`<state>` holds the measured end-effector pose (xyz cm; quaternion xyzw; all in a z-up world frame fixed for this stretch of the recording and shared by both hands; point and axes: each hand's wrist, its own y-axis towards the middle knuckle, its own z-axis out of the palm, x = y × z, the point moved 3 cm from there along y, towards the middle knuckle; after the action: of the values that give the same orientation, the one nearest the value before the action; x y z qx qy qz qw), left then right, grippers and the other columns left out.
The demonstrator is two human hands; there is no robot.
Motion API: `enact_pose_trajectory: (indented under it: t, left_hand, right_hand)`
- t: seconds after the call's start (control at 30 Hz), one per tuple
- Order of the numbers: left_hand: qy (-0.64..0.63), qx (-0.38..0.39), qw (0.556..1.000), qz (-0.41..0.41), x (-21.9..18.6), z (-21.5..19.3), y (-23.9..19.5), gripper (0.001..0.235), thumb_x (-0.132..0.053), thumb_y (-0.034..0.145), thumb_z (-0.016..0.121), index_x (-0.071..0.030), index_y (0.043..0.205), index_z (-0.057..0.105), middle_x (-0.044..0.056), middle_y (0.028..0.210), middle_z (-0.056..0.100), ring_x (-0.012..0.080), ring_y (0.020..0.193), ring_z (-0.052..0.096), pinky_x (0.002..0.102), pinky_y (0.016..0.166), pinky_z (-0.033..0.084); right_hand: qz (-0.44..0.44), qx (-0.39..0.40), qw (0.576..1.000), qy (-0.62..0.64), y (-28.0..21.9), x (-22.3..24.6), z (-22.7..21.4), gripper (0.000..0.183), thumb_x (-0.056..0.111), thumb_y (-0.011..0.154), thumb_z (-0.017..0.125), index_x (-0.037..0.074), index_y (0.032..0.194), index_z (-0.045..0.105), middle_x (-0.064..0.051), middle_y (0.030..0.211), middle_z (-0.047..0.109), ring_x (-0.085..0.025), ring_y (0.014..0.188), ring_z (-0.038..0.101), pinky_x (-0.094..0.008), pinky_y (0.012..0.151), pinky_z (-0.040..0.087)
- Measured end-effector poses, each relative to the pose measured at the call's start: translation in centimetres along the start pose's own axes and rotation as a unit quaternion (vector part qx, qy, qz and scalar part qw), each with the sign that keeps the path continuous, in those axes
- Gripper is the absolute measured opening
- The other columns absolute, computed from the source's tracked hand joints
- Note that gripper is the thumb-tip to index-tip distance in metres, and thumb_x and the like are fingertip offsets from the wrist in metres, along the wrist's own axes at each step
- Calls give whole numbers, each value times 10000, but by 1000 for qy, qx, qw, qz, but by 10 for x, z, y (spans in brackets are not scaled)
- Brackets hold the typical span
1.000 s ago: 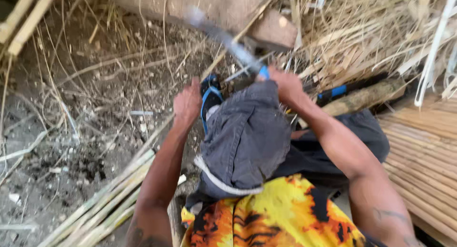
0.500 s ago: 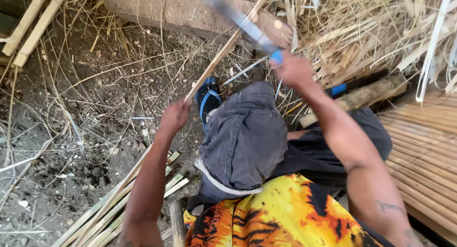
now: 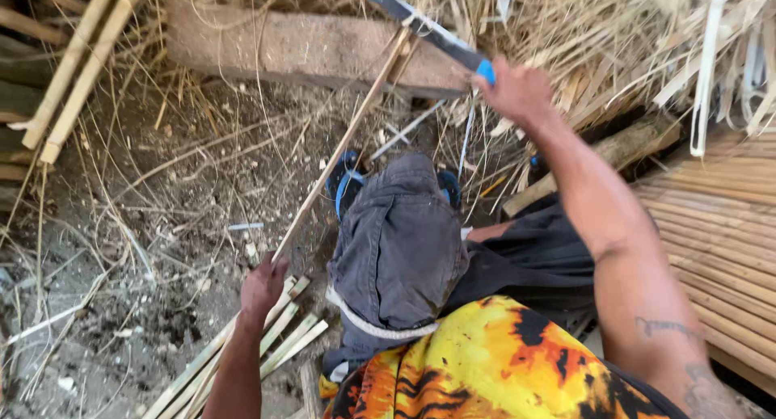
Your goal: The person sits on the ground and uses a machete to split long bamboo poles into thin strips. They repeatedly position the pole on a wooden block and strike it with the machete to separate the material, accumulating a pile of bamboo strips.
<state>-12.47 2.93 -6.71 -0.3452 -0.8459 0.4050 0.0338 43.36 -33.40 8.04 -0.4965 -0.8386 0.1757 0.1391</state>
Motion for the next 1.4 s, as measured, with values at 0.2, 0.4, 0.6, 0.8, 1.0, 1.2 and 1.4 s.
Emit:
enact_pose_trajectory:
  t: [0.2,0.4,0.6,0.8,1.0,1.2,1.4]
  left_hand:
    - [-112,-53,978,167,-190,-80,91,515,-420,1013,553,-117,1424,484,269,978,719,470,845,711,574,753,556]
    - [-249,2,939,238,-298,-96,170,423,-406,1050,504,-89,1330,516,239,1002,741,448,884,739,573,775,579]
    - [-79,-99,967,222,-282,-76,146,278,-273,1093,388,-114,1295,496,289,904,718,505,798,697,619,685,532]
    - [-19,-74,991,111,-126,-55,25,264,-361,1088,363,-167,1237,462,245,800,701,442,647,706,562,505,540]
    - [-93,-13,985,143,-122,-26,59,464,-440,1075,383,-71,1285,571,276,859,705,445,795,684,571,721,548]
    - [-191,88,955,208,-192,-21,125,466,-434,1045,352,-75,1030,649,119,753,639,274,684,623,439,632,487]
    - [-308,182,927,115,-145,-30,89,512,-517,1074,416,-55,1006,629,98,692,551,192,585,529,387,539,448]
  right_hand:
    - [15,-56,989,138,-31,37,47,568,558,980,556,61,1253,519,-277,781,678,-516,765,667,-617,717,509]
    - [6,-52,989,138,-46,60,33,518,499,934,611,41,1152,509,-250,784,697,-484,765,686,-605,721,512]
    - [-98,149,984,29,-60,108,35,600,612,1065,362,36,1147,512,-206,826,718,-404,746,708,-532,666,540]
    - [96,3,988,119,-4,-13,-17,554,581,1096,363,134,1240,657,-124,877,665,-271,815,654,-480,769,513]
    - [111,11,993,46,-5,-10,-8,544,520,1163,350,19,1278,530,-174,851,664,-348,792,666,-497,711,536]
    - [-48,47,997,38,-34,70,44,563,594,1043,423,63,1178,553,-179,865,694,-353,753,682,-520,685,534]
    - [-18,51,998,11,-6,42,17,536,554,1092,403,39,1153,537,-176,816,681,-365,704,697,-514,663,545]
